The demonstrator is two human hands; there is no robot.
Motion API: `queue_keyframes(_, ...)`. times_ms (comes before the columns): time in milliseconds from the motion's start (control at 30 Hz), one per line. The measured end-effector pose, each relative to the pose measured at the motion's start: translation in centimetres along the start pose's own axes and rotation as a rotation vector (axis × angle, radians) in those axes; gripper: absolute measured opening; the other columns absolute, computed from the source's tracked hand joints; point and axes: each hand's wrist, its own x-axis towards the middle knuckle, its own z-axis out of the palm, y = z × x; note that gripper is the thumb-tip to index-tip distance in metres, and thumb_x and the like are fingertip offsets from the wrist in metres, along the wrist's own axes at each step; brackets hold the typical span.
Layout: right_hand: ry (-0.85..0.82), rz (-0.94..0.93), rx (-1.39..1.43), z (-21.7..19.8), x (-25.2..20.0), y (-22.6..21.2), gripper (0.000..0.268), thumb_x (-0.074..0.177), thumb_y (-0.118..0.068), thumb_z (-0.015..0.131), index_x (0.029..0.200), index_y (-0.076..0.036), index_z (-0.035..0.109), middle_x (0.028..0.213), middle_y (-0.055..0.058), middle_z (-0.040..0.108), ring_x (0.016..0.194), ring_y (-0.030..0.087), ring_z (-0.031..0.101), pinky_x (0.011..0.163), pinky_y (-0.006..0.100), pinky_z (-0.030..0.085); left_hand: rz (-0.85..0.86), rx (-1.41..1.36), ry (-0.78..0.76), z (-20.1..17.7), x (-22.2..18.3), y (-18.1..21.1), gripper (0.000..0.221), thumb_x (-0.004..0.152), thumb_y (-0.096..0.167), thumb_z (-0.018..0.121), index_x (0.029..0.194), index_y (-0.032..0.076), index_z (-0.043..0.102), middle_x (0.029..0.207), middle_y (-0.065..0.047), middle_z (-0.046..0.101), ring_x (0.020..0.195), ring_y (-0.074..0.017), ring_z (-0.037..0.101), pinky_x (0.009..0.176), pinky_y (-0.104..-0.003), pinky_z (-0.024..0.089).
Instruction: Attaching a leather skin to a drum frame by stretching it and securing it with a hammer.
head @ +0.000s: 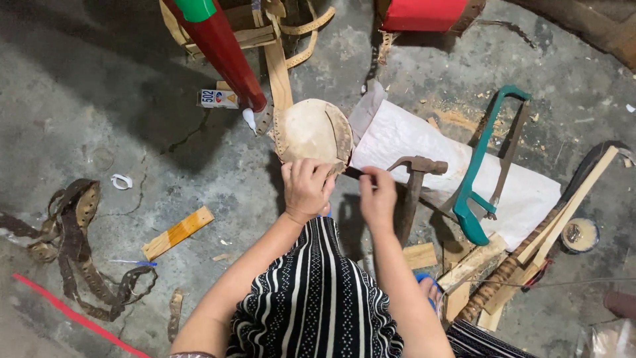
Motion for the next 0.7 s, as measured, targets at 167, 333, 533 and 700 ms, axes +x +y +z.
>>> queue_keyframes(167, -0.107, 0.245, 0.354, 1.6, -1.3, -2.5, 0.021, 0.095, -0.004, 0.065, 0.113, -0.008, 0.075, 0.098, 0.011, 0.072, 0.086, 0.016, 0.064, 0.076, 0.031, 0.058, 0.006, -0.026, -0.003, -0.4, 0.2, -0.2, 0.018, 0.096, 0.034, 0.065, 0.101, 0.018, 0.07, 0.093, -0.001, 0.055, 0.088, -0.0241, 0.059, 0.086, -0.043, 0.042)
queue_keyframes(333, -0.101, 0.469, 0.516, 1.4, -1.7, -4.6, 0.025, 0.092, -0.003, 0.065, 0.115, -0.006, 0.075, 0.098, 0.01, 0.075, 0.081, 0.012, 0.067, 0.071, 0.026, 0.062, 0.018, -0.041, -0.018, -0.5, -0.1, -0.3, 0.018, 0.097, 0.033, 0.065, 0.106, 0.019, 0.071, 0.095, -0.002, 0.056, 0.09, -0.0244, 0.058, 0.09, -0.046, 0.04)
queue_keyframes(533, -0.137, 0.605, 0.779, 1.2, -1.4, -6.0, 0.034, 0.09, 0.0, 0.058, 0.122, 0.001, 0.067, 0.1, 0.01, 0.066, 0.084, 0.015, 0.067, 0.07, 0.027, 0.063, -0.012, -0.069, 0.002, -0.2, 0.0, -0.4, 0.015, 0.098, 0.03, 0.065, 0.103, 0.019, 0.072, 0.093, 0.0, 0.056, 0.091, -0.0229, 0.058, 0.091, -0.045, 0.04)
queue_keyframes(700, -0.136, 0.553, 0.659, 1.3, -1.4, -5.1, 0.033, 0.09, 0.0, 0.058, 0.121, -0.004, 0.068, 0.1, 0.004, 0.067, 0.085, 0.009, 0.064, 0.071, 0.022, 0.058, -0.049, -0.126, 0.005, -0.5, 0.7, 0.3, 0.018, 0.102, 0.033, 0.062, 0.098, 0.018, 0.07, 0.09, 0.001, 0.056, 0.089, -0.0219, 0.059, 0.089, -0.042, 0.04)
